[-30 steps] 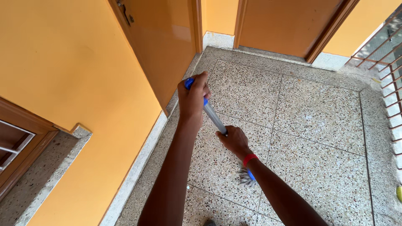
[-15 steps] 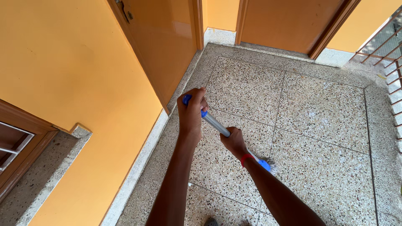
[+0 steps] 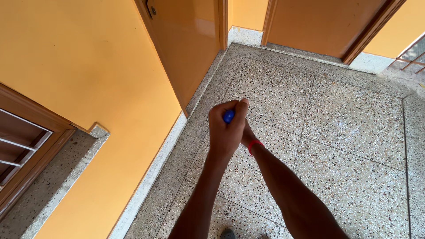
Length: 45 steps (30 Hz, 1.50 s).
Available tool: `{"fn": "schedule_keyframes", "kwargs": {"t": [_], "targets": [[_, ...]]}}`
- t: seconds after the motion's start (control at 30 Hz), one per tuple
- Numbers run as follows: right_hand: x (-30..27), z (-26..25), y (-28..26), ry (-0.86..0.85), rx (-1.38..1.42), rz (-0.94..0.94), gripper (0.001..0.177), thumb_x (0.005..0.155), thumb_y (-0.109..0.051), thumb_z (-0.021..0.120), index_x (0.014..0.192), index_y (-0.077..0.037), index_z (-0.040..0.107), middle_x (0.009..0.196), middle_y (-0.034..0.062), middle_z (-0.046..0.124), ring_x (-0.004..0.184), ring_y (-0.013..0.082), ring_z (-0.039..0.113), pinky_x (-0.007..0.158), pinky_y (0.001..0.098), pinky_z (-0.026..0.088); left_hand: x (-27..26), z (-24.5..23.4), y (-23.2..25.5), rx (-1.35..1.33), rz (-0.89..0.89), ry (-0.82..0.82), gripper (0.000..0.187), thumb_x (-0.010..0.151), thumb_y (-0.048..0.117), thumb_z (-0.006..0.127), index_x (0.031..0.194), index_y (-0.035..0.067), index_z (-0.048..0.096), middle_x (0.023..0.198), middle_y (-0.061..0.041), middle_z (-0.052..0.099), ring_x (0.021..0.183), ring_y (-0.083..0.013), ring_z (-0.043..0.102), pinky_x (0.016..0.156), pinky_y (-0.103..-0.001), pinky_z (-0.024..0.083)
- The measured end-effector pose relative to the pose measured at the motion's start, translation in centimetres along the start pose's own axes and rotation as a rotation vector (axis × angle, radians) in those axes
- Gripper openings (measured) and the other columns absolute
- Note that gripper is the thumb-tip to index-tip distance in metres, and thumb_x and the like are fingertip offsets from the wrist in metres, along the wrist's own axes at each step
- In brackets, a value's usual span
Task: The person mops the floor of a balcony using a mop, dipping it into a bucket of water and moving it across the tiles.
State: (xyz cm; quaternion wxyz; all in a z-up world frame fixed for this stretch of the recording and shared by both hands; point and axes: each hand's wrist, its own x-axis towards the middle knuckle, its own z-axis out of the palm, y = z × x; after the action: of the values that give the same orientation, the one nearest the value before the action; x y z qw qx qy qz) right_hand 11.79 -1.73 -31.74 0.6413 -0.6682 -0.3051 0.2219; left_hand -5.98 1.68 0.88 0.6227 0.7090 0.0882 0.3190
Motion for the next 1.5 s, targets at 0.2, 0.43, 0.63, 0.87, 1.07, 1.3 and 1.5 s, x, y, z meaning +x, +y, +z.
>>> {"fn": "schedule_keyframes", "kwargs": {"t": [0.2,0.43,0.63,0.87,1.07,1.3,1.5], "targets": [[-1.3,-1.1,-1.7,-0.121,-0.031,0.05,0.009,0.096,-0.016,0.063,0.1,-0.008,0.061,0.092,0.0004,0.064,0.085,0.0117,0.061,0.075,0.0298,0.054,0.1,0.6,-1.0,-0.019,0.063,-0.052,0.048,0.101,0.017,0.063,0.057,0.004,0.051,0.05,0.003,0.042,0.047,-0.0046,0.035,0.047,-0.03,0.026],[-4.7,-0.8,-10.9,-0.033,-0.435,0.26,0.026,0.09,-0.018,0.065,0.077,0.005,0.065,0.06,0.0113,0.065,0.049,0.0224,0.059,0.047,0.0412,0.051,3.5,-1.2,-1.8,-0.298,-0.083,0.027,0.042,0.097,0.018,0.064,0.057,0.008,0.053,0.049,0.004,0.042,0.043,-0.007,0.036,0.046,-0.029,0.031],[-8.8,-1.9,-8.2,0.079,-0.536,0.266,0.022,0.082,-0.017,0.068,0.085,0.004,0.072,0.064,0.0168,0.071,0.053,0.0223,0.068,0.053,0.0411,0.055,3.7,-2.4,-5.4,-0.358,-0.192,0.087,0.048,0.095,0.021,0.064,0.053,0.016,0.039,0.047,0.002,0.038,0.042,-0.0124,0.038,0.053,-0.033,0.045],[-12.4,-4.8,-1.7,0.161,-0.639,0.343,0.019,0.079,-0.014,0.07,0.082,0.004,0.075,0.066,0.019,0.071,0.056,0.0281,0.072,0.06,0.041,0.058,0.6,-0.4,-10.0,-0.469,-0.423,0.099,0.045,0.095,0.021,0.064,0.057,0.016,0.039,0.052,0.003,0.037,0.05,-0.0123,0.036,0.062,-0.036,0.046],[-12.1,-4.0,-2.5,0.193,-0.676,0.241,0.017,0.082,-0.014,0.069,0.077,0.002,0.076,0.064,0.0202,0.07,0.056,0.0304,0.069,0.06,0.0415,0.057,-0.2,-0.4,-8.1,-0.412,-0.348,0.122,0.046,0.094,0.019,0.063,0.055,0.016,0.038,0.051,0.003,0.036,0.048,-0.0121,0.033,0.062,-0.034,0.046],[-8.9,-1.9,-6.7,0.232,-0.574,0.126,0.015,0.081,-0.013,0.068,0.073,0.0,0.072,0.061,0.0205,0.067,0.053,0.0302,0.07,0.055,0.0417,0.054,-0.5,0.0,-2.5,-0.401,-0.223,0.092,0.043,0.095,0.017,0.064,0.057,0.01,0.044,0.053,0.004,0.035,0.052,-0.0089,0.032,0.053,-0.03,0.031],[-5.7,-0.7,-5.8,0.154,-0.498,0.041,0.018,0.082,-0.015,0.069,0.073,0.001,0.07,0.064,0.0194,0.067,0.056,0.0285,0.068,0.056,0.0419,0.053,-1.3,1.9,0.6,-0.105,-0.051,0.043,0.044,0.099,0.016,0.064,0.059,0.006,0.05,0.053,0.004,0.039,0.048,-0.005,0.034,0.047,-0.029,0.026]]}}
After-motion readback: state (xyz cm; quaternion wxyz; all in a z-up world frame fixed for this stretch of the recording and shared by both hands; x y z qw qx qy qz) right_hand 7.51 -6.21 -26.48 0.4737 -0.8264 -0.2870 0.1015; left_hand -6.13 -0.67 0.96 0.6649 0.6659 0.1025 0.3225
